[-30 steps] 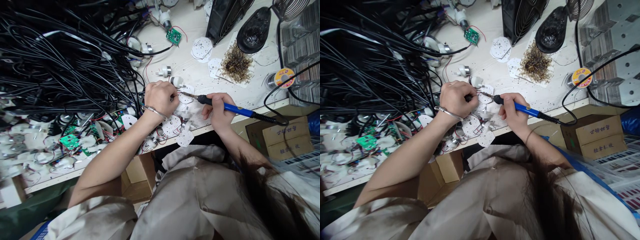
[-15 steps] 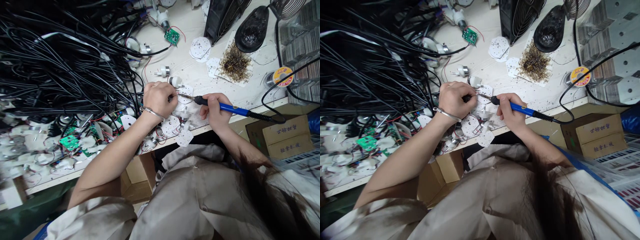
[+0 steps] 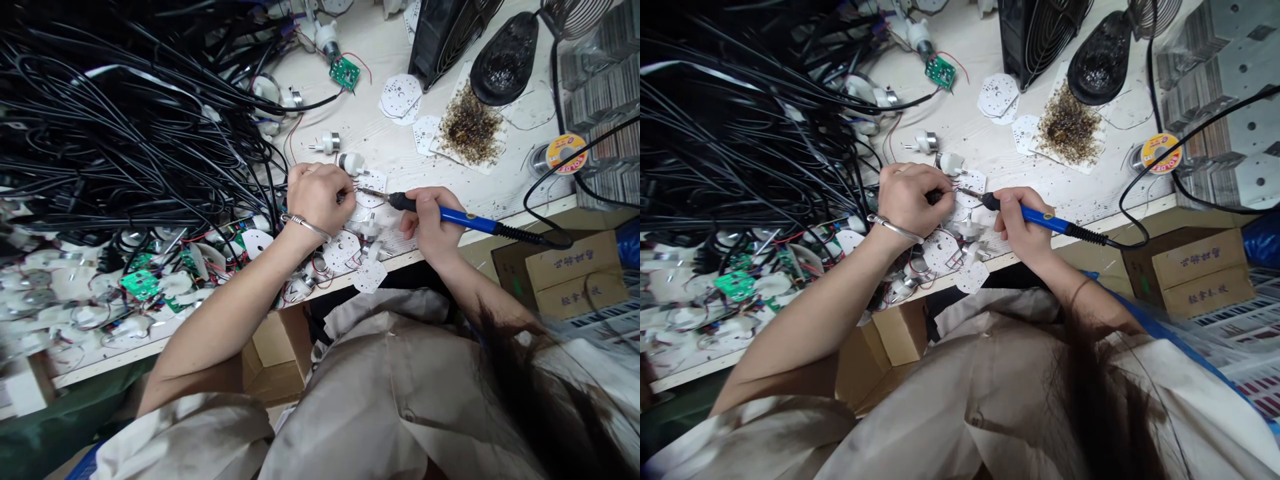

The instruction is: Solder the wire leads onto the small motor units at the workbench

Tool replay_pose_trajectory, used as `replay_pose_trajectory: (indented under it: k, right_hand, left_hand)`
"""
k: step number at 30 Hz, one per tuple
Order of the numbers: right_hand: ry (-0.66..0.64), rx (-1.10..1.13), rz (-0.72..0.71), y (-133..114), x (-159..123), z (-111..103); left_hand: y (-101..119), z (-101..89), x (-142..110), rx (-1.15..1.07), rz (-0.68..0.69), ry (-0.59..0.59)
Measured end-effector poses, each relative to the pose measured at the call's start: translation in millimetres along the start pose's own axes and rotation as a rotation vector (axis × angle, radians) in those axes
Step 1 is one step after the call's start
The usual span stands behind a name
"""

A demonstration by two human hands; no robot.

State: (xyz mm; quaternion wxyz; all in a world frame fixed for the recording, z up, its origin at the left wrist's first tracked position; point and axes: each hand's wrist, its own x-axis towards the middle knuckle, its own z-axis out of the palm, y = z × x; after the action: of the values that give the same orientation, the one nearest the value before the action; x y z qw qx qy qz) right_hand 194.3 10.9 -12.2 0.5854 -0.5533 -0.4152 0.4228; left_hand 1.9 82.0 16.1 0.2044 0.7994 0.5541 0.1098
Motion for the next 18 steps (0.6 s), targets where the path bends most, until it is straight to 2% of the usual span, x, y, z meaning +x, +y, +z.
replay_pose_trajectory:
  k: [6,18]
  right_hand:
    - [0.134,0.012,-0.078,-2.1,0.3,0.9]
    - [0.203,0.101,-0.153,0.8,-1.9,-2.6]
  left_hand:
    - [0.9,-1.7,-0.5,0.004,-0.002,-0.011]
    - [4.8,-2.3,-1.2,0.05,-0.009,-0.009]
